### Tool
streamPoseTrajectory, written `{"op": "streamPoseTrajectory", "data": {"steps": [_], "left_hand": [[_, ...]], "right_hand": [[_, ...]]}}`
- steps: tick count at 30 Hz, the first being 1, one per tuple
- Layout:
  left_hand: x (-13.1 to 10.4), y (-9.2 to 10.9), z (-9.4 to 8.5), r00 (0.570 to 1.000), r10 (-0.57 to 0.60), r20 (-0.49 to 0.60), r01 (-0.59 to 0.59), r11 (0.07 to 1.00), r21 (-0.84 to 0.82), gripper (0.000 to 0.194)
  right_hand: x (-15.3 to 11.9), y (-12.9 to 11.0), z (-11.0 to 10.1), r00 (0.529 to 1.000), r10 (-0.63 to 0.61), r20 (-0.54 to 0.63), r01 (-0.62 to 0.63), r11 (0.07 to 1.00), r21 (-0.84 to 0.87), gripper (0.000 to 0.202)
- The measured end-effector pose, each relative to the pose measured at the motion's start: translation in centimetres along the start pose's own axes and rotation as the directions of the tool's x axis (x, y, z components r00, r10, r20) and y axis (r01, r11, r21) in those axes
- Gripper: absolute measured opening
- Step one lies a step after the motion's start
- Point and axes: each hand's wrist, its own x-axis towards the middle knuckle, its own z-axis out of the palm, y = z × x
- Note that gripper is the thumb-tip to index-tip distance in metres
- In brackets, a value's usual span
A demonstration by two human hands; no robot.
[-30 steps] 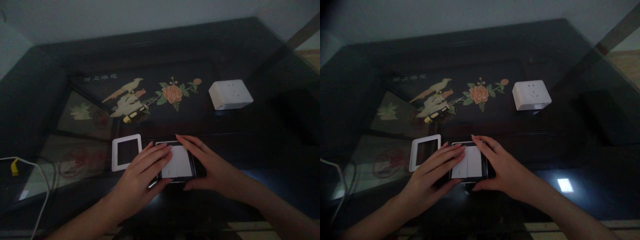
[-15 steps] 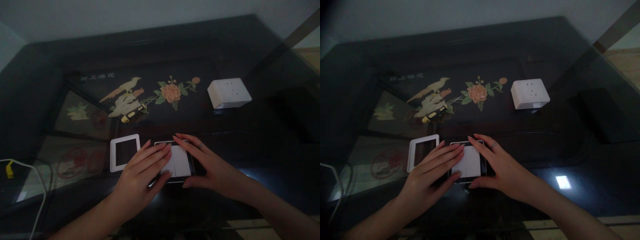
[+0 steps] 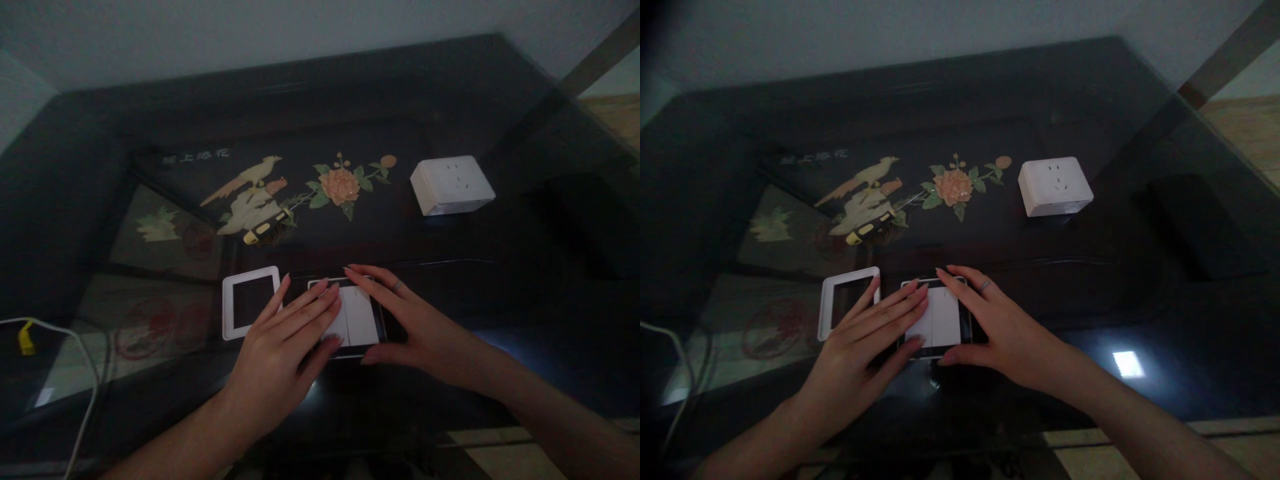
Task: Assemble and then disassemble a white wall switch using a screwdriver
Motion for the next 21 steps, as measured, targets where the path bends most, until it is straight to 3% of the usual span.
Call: {"op": "streamPoseTrajectory", "data": {"steps": [9,17,21], "left_hand": [[0.1,-0.2,0.0,0.999,0.036,-0.027,-0.035,0.999,0.013,0.033],[0.0,-0.9,0.3,0.994,-0.017,-0.104,0.000,0.987,-0.163,0.036],[-0.1,-1.0,0.3,0.997,0.000,-0.080,-0.008,0.995,-0.102,0.042]], "right_hand": [[0.0,-0.4,0.0,1.000,-0.005,-0.024,0.005,1.000,-0.014,0.090],[0.0,-0.5,-0.1,0.999,-0.005,-0.037,0.004,1.000,-0.013,0.089],[-0.2,-0.8,-0.1,0.991,-0.076,-0.106,0.073,0.997,-0.033,0.077]]}}
